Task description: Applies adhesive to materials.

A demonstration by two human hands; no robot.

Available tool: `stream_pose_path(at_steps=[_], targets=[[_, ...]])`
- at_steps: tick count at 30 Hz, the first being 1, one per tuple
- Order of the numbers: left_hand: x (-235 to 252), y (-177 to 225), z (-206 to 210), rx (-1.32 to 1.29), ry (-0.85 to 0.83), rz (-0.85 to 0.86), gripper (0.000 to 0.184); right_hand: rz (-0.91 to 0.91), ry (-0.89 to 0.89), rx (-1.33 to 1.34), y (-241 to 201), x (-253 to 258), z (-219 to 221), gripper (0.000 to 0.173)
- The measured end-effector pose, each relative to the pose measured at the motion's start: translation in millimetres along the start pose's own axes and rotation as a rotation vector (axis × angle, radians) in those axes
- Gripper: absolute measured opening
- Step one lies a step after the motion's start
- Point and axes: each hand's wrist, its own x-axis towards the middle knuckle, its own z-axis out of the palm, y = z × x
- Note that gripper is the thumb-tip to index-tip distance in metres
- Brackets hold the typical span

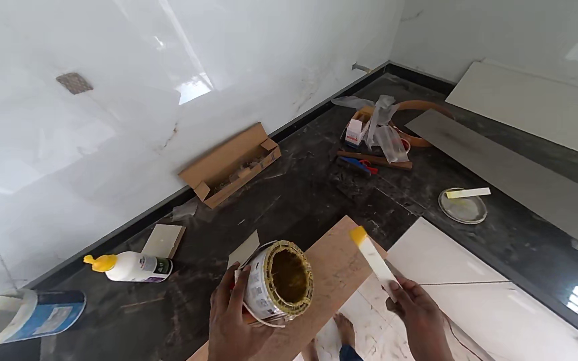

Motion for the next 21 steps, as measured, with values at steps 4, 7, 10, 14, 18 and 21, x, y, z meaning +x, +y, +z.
stream_pose_path(at_steps=[4,7,10,14,18,21], targets=[[-4.0,-5.6,-10.1,0.038,-0.004,0.0,0.117,-0.637,0.046,-0.695,45.5,18.3,-11.7,0.016],[-8.8,-8.2,-15.3,0.04,-0.008,-0.017,0.12,-0.987,-0.09,-1.035,86.9,18.9,-11.4,0.017],[-13.0,-9.8,-18.6,0.039,-0.003,-0.036,0.121,-1.105,-0.227,-1.172,117.0,6.7,-5.8,0.017],[-21.1,-11.9,-24.7,0.032,-0.011,-0.05,0.123,-1.18,-0.353,-1.282,113.4,-10.0,-1.4,0.014],[-28.4,-19.7,-27.6,0.016,0.011,-0.033,0.122,-1.149,-0.436,-1.203,99.0,-20.2,-6.4,0.014],[-31.1,-23.6,-31.6,-0.007,0.03,-0.03,0.12,-0.716,-0.268,-0.855,69.2,-27.3,2.4,0.019]])
